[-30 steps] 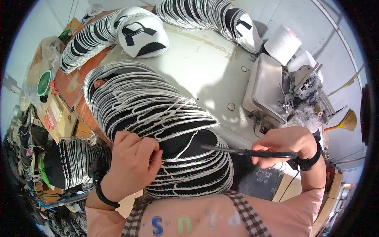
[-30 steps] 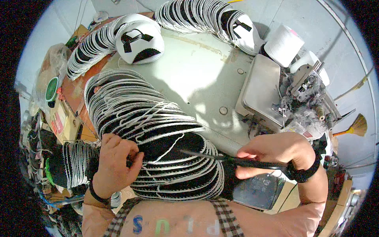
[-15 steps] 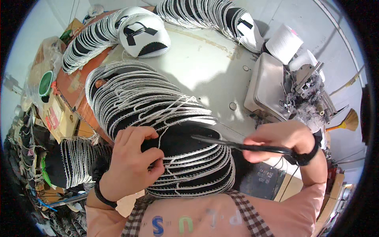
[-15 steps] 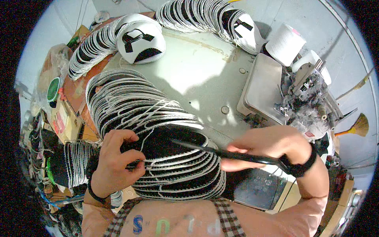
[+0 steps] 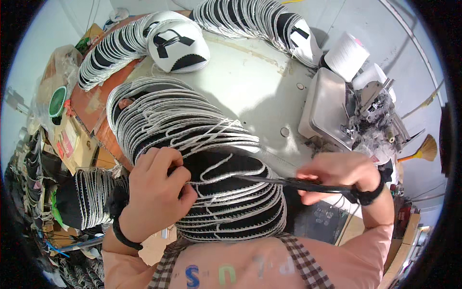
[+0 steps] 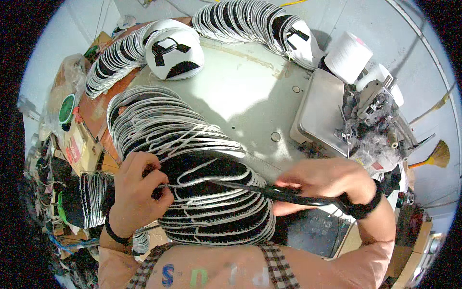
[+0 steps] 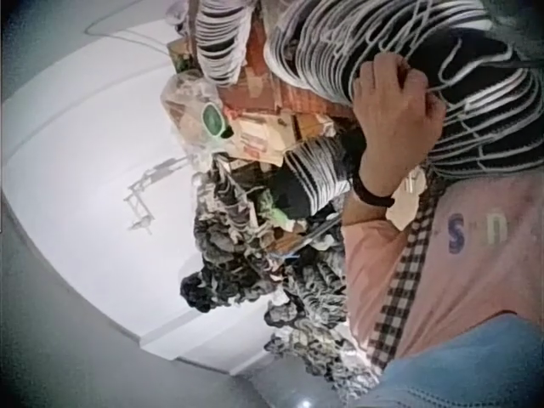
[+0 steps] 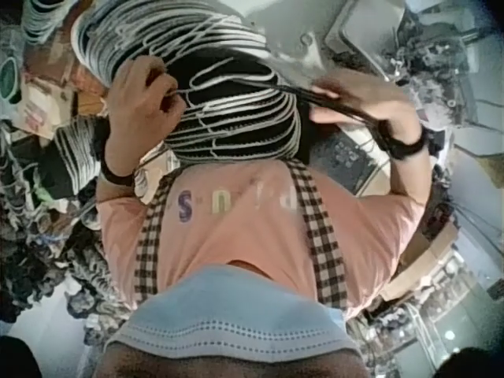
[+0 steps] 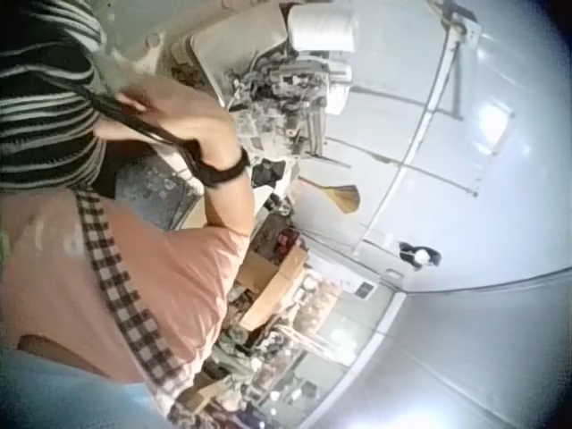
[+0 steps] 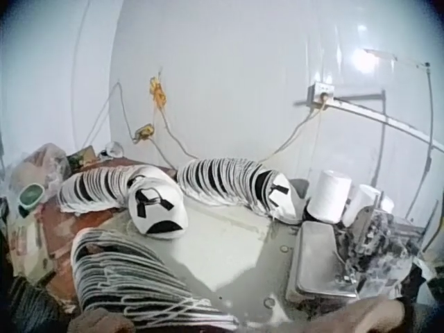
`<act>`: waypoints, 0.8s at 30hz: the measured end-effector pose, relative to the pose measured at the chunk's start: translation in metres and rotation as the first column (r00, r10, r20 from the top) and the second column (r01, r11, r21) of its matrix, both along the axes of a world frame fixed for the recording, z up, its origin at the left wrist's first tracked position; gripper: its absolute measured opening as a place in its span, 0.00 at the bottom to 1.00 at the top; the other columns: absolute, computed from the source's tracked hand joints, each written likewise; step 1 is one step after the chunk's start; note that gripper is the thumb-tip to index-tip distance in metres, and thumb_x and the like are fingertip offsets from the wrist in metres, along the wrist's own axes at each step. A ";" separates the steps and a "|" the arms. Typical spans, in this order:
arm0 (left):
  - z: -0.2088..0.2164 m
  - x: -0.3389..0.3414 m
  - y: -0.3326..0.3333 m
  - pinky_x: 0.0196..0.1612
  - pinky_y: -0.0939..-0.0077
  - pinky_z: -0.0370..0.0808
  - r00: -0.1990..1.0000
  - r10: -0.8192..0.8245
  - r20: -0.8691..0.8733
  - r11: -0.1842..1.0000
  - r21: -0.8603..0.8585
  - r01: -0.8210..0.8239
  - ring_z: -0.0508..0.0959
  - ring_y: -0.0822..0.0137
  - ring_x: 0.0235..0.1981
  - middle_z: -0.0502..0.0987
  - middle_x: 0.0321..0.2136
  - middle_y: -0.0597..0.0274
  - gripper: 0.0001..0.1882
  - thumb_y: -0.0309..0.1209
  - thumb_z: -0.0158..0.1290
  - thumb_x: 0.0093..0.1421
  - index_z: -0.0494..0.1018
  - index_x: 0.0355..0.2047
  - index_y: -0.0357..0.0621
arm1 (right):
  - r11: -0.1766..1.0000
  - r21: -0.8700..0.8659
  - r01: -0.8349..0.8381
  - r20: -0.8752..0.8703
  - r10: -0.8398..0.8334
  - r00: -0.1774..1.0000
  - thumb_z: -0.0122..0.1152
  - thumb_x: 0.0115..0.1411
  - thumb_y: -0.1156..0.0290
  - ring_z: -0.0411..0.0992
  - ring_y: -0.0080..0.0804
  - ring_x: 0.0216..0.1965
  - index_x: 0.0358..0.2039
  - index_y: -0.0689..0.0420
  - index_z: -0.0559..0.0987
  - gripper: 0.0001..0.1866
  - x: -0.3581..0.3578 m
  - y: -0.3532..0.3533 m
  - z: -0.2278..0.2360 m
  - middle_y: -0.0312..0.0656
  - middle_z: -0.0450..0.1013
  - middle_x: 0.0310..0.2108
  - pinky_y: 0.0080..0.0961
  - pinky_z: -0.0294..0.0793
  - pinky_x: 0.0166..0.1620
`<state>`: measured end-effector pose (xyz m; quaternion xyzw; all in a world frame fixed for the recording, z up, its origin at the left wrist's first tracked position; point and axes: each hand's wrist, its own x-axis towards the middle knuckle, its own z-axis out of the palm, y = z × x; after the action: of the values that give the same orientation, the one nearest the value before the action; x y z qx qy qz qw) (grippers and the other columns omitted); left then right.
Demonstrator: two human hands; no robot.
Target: The person is using scissors to trim connecting threads from a stack of shoe upper components and then sorting them.
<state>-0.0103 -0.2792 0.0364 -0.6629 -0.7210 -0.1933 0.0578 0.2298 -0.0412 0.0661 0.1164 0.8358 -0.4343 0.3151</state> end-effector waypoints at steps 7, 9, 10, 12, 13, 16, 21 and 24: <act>0.000 0.006 0.000 0.40 0.63 0.71 0.997 -0.071 0.038 0.995 0.070 0.069 0.73 0.56 0.36 0.73 0.44 0.54 0.09 0.22 0.58 0.36 0.71 0.21 0.42 | 0.997 -0.081 -0.003 0.138 0.014 0.990 0.30 0.59 0.25 0.64 0.30 0.17 0.17 0.59 0.70 0.45 -0.039 -0.006 -0.045 0.36 0.64 0.13 0.31 0.64 0.24; 0.000 0.007 -0.004 0.42 0.63 0.70 0.997 -0.074 0.016 0.997 0.011 0.073 0.73 0.55 0.36 0.74 0.45 0.53 0.09 0.24 0.59 0.38 0.72 0.22 0.43 | 0.994 -0.019 0.108 0.079 -0.107 0.991 0.36 0.57 0.24 0.70 0.34 0.19 0.18 0.60 0.73 0.45 -0.060 -0.011 -0.063 0.41 0.68 0.14 0.34 0.67 0.25; 0.001 0.008 -0.004 0.42 0.63 0.70 0.997 -0.073 0.015 0.997 0.011 0.073 0.73 0.55 0.36 0.74 0.45 0.53 0.09 0.24 0.59 0.38 0.72 0.22 0.43 | 0.995 0.015 0.100 0.061 -0.101 0.993 0.39 0.56 0.25 0.71 0.37 0.20 0.18 0.62 0.74 0.45 -0.066 -0.009 -0.064 0.43 0.68 0.14 0.36 0.67 0.25; 0.001 0.007 -0.001 0.41 0.65 0.69 0.997 -0.051 0.055 0.999 0.022 0.050 0.73 0.56 0.35 0.75 0.42 0.55 0.10 0.28 0.62 0.43 0.74 0.26 0.43 | 0.978 0.195 0.074 -0.142 -0.046 0.989 0.46 0.57 0.28 0.71 0.44 0.21 0.21 0.66 0.75 0.44 -0.049 -0.013 -0.063 0.50 0.68 0.15 0.38 0.67 0.26; -0.001 0.007 -0.001 0.41 0.65 0.69 0.998 -0.041 0.055 0.999 0.022 0.039 0.73 0.56 0.35 0.75 0.42 0.55 0.10 0.28 0.62 0.43 0.74 0.26 0.43 | 0.981 0.172 0.087 -0.143 -0.063 0.988 0.50 0.56 0.31 0.70 0.48 0.22 0.23 0.69 0.75 0.43 -0.042 -0.016 -0.047 0.55 0.68 0.17 0.40 0.66 0.27; -0.008 0.004 0.000 0.33 0.66 0.65 0.999 0.044 0.014 0.994 0.096 -0.045 0.70 0.61 0.26 0.73 0.30 0.60 0.19 0.45 0.65 0.47 0.75 0.27 0.41 | 0.985 0.141 0.102 -0.024 -0.099 0.995 0.58 0.55 0.35 0.67 0.35 0.20 0.23 0.63 0.77 0.35 -0.011 -0.003 -0.010 0.48 0.67 0.16 0.34 0.64 0.26; -0.008 -0.005 0.002 0.31 0.69 0.60 0.991 -0.129 -0.041 0.991 0.026 0.130 0.66 0.65 0.23 0.63 0.19 0.66 0.28 0.59 0.62 0.40 0.75 0.23 0.46 | 0.978 -0.037 0.204 -0.044 -0.206 0.978 0.69 0.52 0.45 0.68 0.22 0.24 0.37 0.58 0.77 0.28 0.028 0.005 0.012 0.35 0.73 0.24 0.24 0.66 0.28; -0.007 -0.002 0.001 0.31 0.69 0.59 0.984 -0.173 -0.027 0.985 0.011 0.174 0.66 0.65 0.23 0.63 0.19 0.68 0.25 0.57 0.63 0.41 0.74 0.21 0.49 | 0.989 0.025 0.146 -0.150 -0.141 0.979 0.59 0.56 0.38 0.73 0.46 0.32 0.40 0.60 0.75 0.32 0.021 -0.005 -0.004 0.49 0.74 0.29 0.35 0.69 0.35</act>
<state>-0.0125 -0.2786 0.0295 -0.7252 -0.6584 -0.1938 0.0545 0.2511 -0.0458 0.0624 0.1494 0.8539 -0.4484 0.2179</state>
